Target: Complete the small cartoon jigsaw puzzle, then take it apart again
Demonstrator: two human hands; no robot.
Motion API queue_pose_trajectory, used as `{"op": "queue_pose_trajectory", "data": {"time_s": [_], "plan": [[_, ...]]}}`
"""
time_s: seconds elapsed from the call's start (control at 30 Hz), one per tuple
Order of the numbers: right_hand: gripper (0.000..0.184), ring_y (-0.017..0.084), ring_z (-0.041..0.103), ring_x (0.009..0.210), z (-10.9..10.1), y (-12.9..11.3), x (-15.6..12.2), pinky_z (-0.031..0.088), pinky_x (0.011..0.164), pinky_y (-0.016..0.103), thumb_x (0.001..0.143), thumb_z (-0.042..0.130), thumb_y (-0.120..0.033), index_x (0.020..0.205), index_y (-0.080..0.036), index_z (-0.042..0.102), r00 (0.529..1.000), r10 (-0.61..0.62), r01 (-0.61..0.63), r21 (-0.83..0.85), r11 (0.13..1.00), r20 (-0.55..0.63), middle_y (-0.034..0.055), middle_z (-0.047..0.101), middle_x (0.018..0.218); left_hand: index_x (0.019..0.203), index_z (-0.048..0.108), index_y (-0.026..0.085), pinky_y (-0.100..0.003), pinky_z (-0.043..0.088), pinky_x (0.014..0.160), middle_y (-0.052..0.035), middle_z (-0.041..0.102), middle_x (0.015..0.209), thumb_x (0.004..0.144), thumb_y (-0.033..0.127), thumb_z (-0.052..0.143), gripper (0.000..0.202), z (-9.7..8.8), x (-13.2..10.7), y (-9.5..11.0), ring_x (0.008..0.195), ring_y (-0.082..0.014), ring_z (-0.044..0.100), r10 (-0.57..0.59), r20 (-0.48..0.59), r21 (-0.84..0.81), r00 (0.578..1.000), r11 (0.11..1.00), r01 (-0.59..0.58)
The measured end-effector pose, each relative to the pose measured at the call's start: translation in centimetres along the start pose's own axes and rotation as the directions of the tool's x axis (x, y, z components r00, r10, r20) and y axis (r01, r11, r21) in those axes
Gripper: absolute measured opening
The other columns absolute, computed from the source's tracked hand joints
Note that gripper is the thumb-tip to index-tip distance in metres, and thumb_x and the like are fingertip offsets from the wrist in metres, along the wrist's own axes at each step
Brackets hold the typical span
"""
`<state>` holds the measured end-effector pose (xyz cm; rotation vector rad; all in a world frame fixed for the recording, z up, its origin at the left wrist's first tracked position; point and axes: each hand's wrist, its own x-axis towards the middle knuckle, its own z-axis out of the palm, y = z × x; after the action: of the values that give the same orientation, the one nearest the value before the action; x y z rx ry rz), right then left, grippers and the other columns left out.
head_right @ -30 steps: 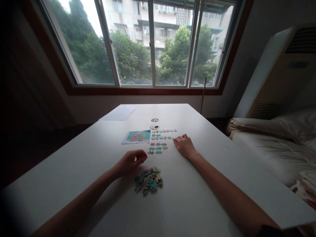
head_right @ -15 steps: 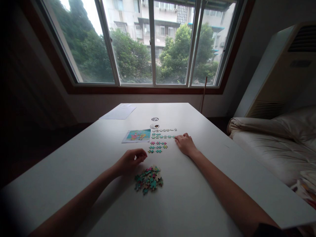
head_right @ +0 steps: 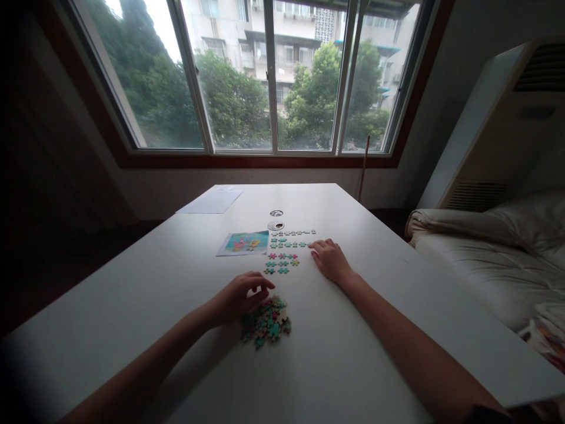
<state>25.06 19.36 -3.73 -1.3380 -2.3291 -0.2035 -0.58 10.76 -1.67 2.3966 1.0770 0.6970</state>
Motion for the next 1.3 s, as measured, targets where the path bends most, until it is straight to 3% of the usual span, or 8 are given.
{"op": "queue_pose_trajectory", "data": {"time_s": [0.13,0.37,0.8,1.03,1.13,1.3], "plan": [[0.021,0.018,0.048,0.093,-0.8,-2.1,-0.7,0.035,0.082,0.033,0.084,0.043,-0.022,0.096,-0.02,0.059,0.99,-0.139,0.139,0.075,0.987,0.001,0.0043,0.061,0.099,0.096,0.063,0.02,-0.026,0.041,0.074,-0.006,0.057,0.087,0.081,0.024,0.048,0.021,0.7,-0.1,0.3,0.082,-0.016,0.051,0.037,0.021,0.045,0.999,0.998,-0.038],[0.017,0.017,0.051,0.088,-1.7,-4.4,-1.2,0.037,0.079,0.032,0.082,0.045,-0.02,0.09,-0.02,0.06,0.966,-0.258,0.256,0.148,0.955,-0.01,0.0048,0.063,0.091,0.082,0.063,0.019,-0.028,0.04,0.076,-0.0045,0.055,0.085,0.077,0.021,0.053,0.011,1.4,-0.1,1.0,0.082,-0.0162,0.05,0.021,-0.022,0.038,1.0,0.999,-0.02],[0.017,0.015,0.054,0.081,-2.8,-6.2,-1.9,0.04,0.075,0.029,0.083,0.045,-0.019,0.086,-0.021,0.061,0.945,-0.327,0.311,0.314,0.897,0.001,0.0037,0.064,0.082,0.072,0.06,0.016,-0.022,0.04,0.062,-0.0003,0.059,0.071,0.072,0.023,0.058,0.008,0.8,0.1,1.0,0.066,-0.0117,0.049,-0.09,-0.074,-0.136,0.993,0.988,0.079],[0.016,0.012,0.054,0.069,-3.0,-7.2,-2.1,0.042,0.065,0.025,0.082,0.046,-0.025,0.084,-0.019,0.061,0.976,-0.215,0.193,0.503,0.843,-0.015,0.0031,0.062,0.075,0.075,0.06,0.015,-0.02,0.04,0.055,0.0004,0.059,0.066,0.077,0.026,0.053,0.014,0.6,0.5,0.7,0.057,-0.009,0.047,-0.16,-0.217,-0.19,0.963,0.974,0.12],[0.017,0.011,0.052,0.064,-2.9,-7.7,-2.2,0.041,0.06,0.023,0.082,0.047,-0.028,0.08,-0.018,0.061,0.99,-0.143,0.125,0.56,0.819,-0.012,0.0016,0.061,0.071,0.075,0.059,0.016,-0.02,0.04,0.055,0.0001,0.058,0.066,0.078,0.024,0.052,0.011,0.4,0.4,0.8,0.058,-0.0096,0.048,-0.109,-0.292,-0.077,0.95,0.993,0.09],[0.017,0.01,0.05,0.061,-3.1,-8.1,-2.2,0.04,0.057,0.022,0.081,0.048,-0.029,0.078,-0.018,0.06,0.991,-0.133,0.1,0.603,0.791,0.01,0.0001,0.058,0.067,0.077,0.057,0.018,-0.024,0.041,0.062,-0.0023,0.056,0.069,0.082,0.019,0.047,0.011,0.1,0.0,1.5,0.068,-0.0133,0.049,0.139,-0.305,0.17,0.942,0.981,-0.089]]}}
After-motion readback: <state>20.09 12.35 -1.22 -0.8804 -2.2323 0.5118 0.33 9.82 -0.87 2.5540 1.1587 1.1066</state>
